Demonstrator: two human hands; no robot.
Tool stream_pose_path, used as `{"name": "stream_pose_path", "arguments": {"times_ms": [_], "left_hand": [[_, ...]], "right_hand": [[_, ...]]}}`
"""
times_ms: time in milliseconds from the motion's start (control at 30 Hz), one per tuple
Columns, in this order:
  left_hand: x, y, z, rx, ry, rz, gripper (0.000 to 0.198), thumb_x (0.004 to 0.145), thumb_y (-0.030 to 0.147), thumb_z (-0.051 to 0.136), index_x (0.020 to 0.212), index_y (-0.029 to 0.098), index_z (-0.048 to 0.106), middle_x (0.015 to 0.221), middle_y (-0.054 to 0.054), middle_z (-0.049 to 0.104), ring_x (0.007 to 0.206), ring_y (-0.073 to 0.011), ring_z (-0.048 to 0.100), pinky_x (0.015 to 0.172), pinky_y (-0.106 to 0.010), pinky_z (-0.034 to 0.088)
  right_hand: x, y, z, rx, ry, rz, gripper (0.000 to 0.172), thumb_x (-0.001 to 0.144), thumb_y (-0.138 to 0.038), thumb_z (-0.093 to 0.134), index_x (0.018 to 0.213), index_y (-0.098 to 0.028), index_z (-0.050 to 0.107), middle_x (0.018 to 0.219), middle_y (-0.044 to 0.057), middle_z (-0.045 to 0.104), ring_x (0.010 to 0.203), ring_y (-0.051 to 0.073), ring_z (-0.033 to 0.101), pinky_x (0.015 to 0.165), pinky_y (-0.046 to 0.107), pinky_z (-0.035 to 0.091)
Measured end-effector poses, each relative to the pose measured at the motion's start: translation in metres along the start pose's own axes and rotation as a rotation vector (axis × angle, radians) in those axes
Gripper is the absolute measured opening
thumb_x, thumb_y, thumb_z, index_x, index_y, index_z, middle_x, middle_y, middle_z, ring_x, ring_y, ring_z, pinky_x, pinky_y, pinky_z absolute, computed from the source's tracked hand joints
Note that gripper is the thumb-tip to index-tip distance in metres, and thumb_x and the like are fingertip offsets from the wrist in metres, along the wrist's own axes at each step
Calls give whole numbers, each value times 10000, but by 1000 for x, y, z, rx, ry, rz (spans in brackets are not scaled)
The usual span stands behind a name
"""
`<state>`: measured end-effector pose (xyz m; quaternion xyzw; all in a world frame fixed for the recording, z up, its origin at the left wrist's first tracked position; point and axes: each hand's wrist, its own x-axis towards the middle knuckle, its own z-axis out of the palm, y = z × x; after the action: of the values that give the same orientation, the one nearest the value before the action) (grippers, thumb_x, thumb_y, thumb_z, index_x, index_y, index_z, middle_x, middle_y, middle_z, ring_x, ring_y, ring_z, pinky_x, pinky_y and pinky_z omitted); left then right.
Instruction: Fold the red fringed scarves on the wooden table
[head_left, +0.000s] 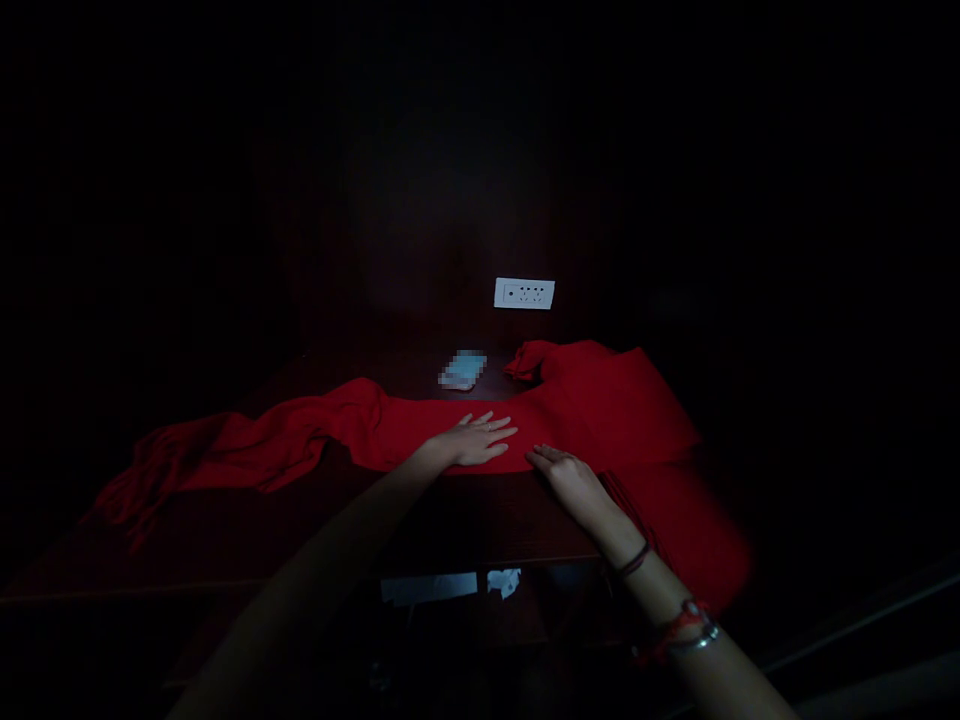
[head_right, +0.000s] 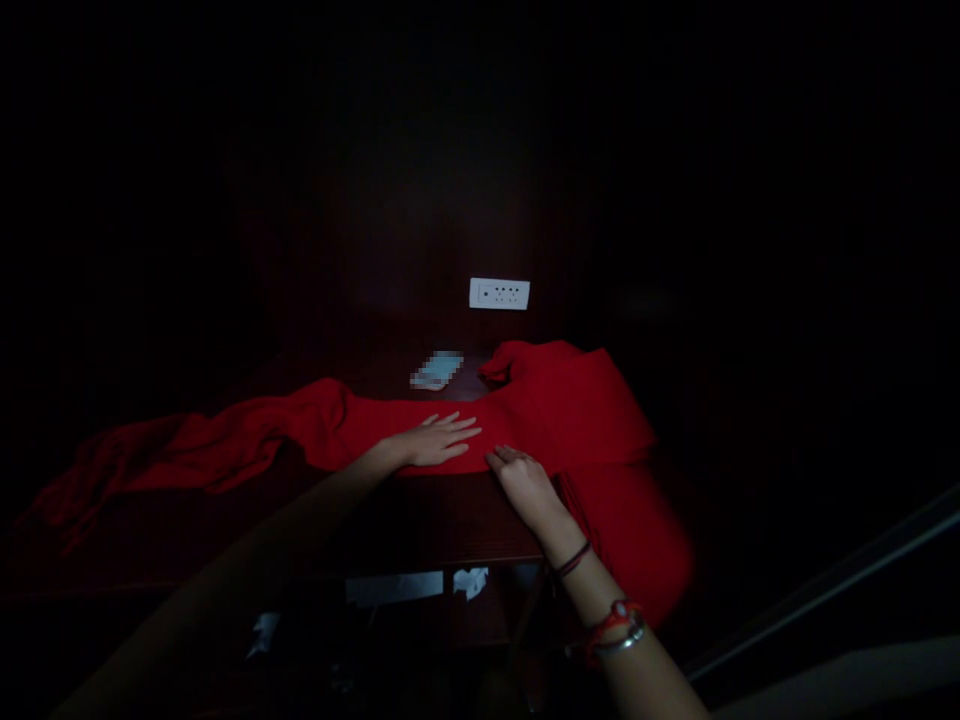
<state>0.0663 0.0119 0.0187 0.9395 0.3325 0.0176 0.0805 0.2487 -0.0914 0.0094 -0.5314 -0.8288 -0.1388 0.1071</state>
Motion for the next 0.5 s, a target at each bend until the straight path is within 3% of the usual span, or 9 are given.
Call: {"name": "stream_pose_path", "arguments": {"times_ms": [67, 200, 300, 400, 500], "left_hand": [[7, -8, 3, -16, -54, -57, 534, 794, 560, 213, 1281, 349, 160, 1371, 19, 122, 1240, -269, 65, 950, -498, 102], [7, -21, 6, -14, -16, -149, 651, 724, 649, 253, 1284, 325, 183, 1372, -22, 113, 1231, -305, 76, 951, -482, 120], [6, -16, 6, 59, 121, -126, 541, 796, 555, 219, 1265, 291, 264, 1362, -33, 173, 1233, -274, 111, 956, -462, 137], [12, -2, 4, 128, 251, -17, 439, 855, 418, 175, 1247, 269, 306, 1355, -18, 202, 1237, -217, 121, 970, -424, 143], [21, 6, 5, 76, 116, 16, 454, 840, 458, 194, 1263, 304, 250, 1356, -3, 196, 1234, -227, 134, 955, -463, 148]], "right_hand": [[-1, 1, 2, -8, -11, -1, 359, 754, -48, 405, 1080, -144, 521, 1090, 126, 541, 1001, 182, 507, 828, 286, 424], [0, 3, 4, -10, -34, 1, 363, 751, -50, 410, 1092, -117, 515, 1097, 131, 537, 1012, 180, 498, 839, 282, 418], [2, 2, 4, 21, 7, -12, 352, 763, -64, 395, 1091, -115, 514, 1126, 126, 517, 1066, 174, 450, 902, 316, 360], [3, 0, 5, 41, 81, 14, 334, 799, -218, 410, 1105, -116, 499, 1168, 127, 482, 1141, 203, 359, 955, 405, 268], [1, -2, 5, 15, 92, 98, 459, 800, -416, 374, 1091, -86, 502, 1133, 168, 500, 1141, 240, 351, 936, 453, 262]]}}
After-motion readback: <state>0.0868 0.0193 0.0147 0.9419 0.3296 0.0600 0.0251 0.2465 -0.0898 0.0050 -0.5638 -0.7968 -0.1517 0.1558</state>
